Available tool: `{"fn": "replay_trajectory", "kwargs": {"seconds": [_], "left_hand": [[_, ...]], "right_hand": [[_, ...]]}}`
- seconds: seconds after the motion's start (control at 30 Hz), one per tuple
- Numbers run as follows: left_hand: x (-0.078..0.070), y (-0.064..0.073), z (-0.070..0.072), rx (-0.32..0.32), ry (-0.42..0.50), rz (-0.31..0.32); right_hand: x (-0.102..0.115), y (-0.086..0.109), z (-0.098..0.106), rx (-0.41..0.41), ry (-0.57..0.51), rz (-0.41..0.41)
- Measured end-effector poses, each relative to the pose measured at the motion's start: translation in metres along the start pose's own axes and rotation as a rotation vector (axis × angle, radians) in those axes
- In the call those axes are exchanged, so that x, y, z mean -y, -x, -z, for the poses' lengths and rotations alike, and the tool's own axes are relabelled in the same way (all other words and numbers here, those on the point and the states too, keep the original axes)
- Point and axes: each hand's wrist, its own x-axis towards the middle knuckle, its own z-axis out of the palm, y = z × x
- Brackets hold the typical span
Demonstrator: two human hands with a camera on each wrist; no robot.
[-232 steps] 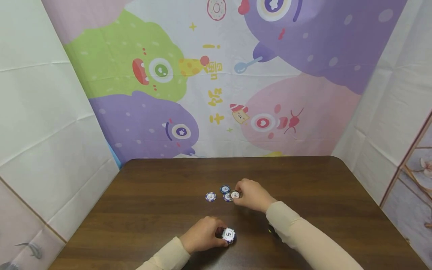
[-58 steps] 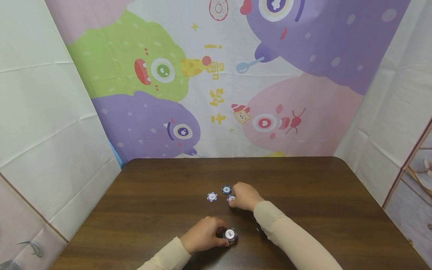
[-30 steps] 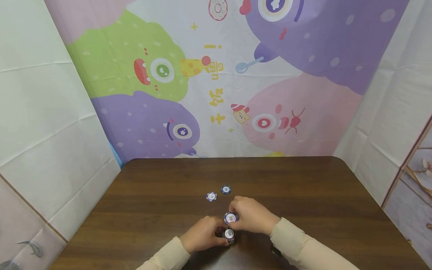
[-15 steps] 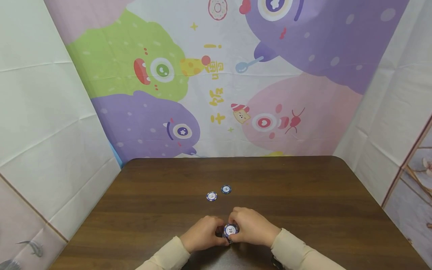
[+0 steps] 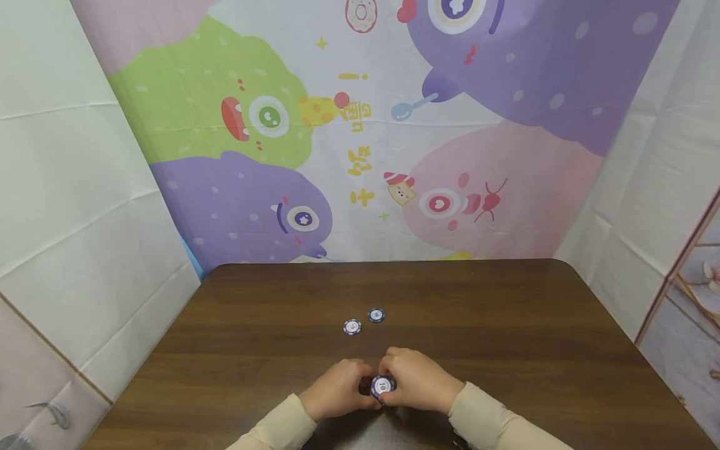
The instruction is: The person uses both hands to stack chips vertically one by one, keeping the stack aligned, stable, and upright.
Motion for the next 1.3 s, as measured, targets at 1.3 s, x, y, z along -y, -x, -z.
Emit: {"fn": "replay_trajectory", "kwargs": {"seconds": [1.3], "left_hand": [[0.000,0.002,0.001,-0.029,0.014,-0.029]], "right_hand": [[-0.007,-0.004,-0.010,-0.017,0.013,-0.015]]}}
